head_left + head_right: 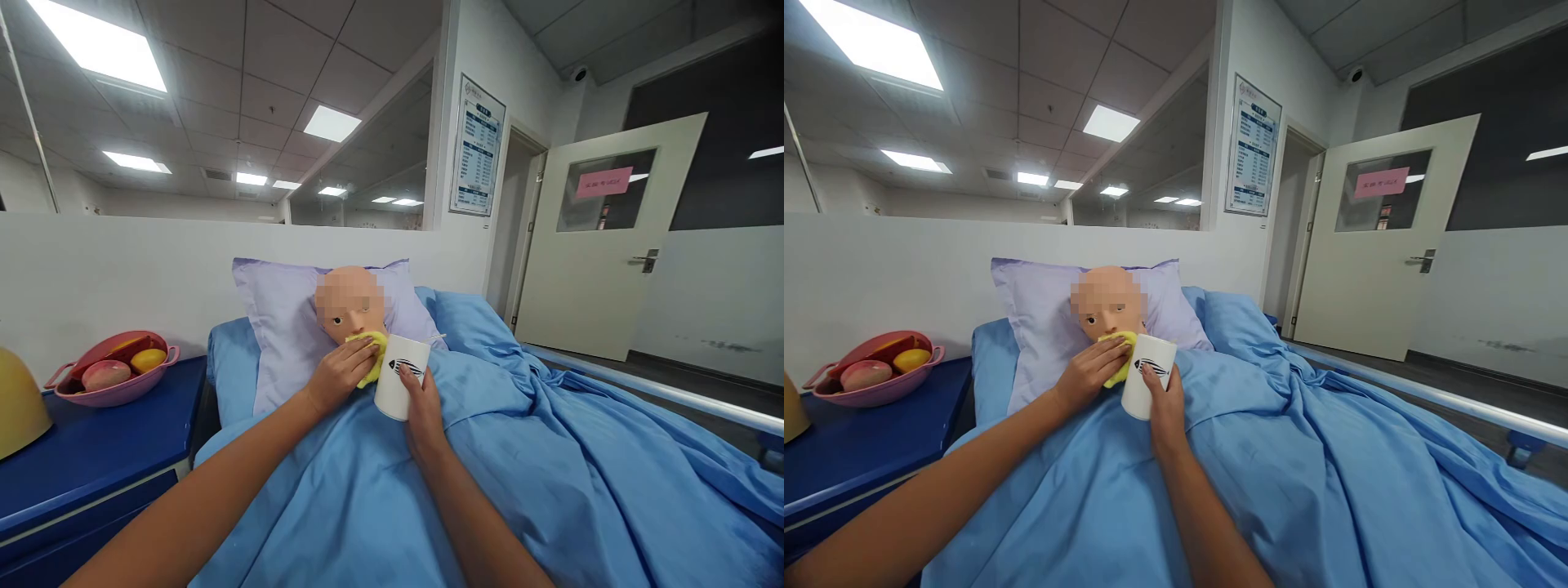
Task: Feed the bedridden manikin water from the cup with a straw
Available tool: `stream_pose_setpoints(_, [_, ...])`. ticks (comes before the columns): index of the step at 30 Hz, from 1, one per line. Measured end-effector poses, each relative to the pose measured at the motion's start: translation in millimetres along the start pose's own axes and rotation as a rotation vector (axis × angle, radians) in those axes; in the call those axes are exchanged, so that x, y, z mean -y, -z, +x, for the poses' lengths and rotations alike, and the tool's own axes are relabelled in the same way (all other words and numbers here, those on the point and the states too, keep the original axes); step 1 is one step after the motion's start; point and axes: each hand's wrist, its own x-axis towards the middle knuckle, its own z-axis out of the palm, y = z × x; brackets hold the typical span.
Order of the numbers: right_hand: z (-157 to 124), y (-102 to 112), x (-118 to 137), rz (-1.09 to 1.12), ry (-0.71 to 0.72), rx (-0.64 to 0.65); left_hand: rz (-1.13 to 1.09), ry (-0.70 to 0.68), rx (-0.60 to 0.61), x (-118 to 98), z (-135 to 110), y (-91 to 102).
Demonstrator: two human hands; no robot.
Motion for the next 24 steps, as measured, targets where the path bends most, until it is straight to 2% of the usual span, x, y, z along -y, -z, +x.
stream_pose_setpoints(5, [-5.2, -3.5, 6.3, -0.036, -0.021, 0.008, -0.017, 0.092, 0.032, -6.8, -34.2, -4.7])
stream_pose_setpoints(8, [-6.1, -4.0, 5.9, -0.052, -0.017, 0.002, -0.027, 0.220, 0.070, -4.0, -61.6, -6.3])
stream_pose_setpoints(10, [-5.5, -3.2, 3.6, -0.073, -0.005, 0.000, -0.084, 0.316, 0.067, -5.3, -76.7, -1.3])
stream_pose_setpoints(12, [-4.7, -1.8, 0.6, -0.099, -0.012, 0.029, -0.196, 0.454, 0.031, -12.9, -83.6, 11.6])
stream_pose_setpoints(14, [-4.3, -0.8, -1.8, -0.108, -0.033, 0.072, -0.359, 0.715, -0.022, -27.0, -81.4, 31.2])
stream_pose_setpoints(16, [-5.1, -0.9, -2.4, -0.107, -0.042, 0.082, -0.597, 1.081, -0.080, -45.2, -73.6, 53.5])
stream_pose_setpoints(19, [-9.1, -3.9, 0.5, -0.139, -0.018, 0.056, -1.042, 1.575, -0.243, -71.9, -65.3, 84.1])
stream_pose_setpoints(21, [-12.6, -6.5, 3.2, -0.191, 0.003, 0.057, -1.257, 1.820, -0.335, -86.2, -68.6, 100.2])
stream_pose_setpoints(24, [-16.8, -7.9, 3.2, -0.286, 0.047, 0.106, -1.384, 2.071, -0.412, -103.3, -88.1, 117.0])
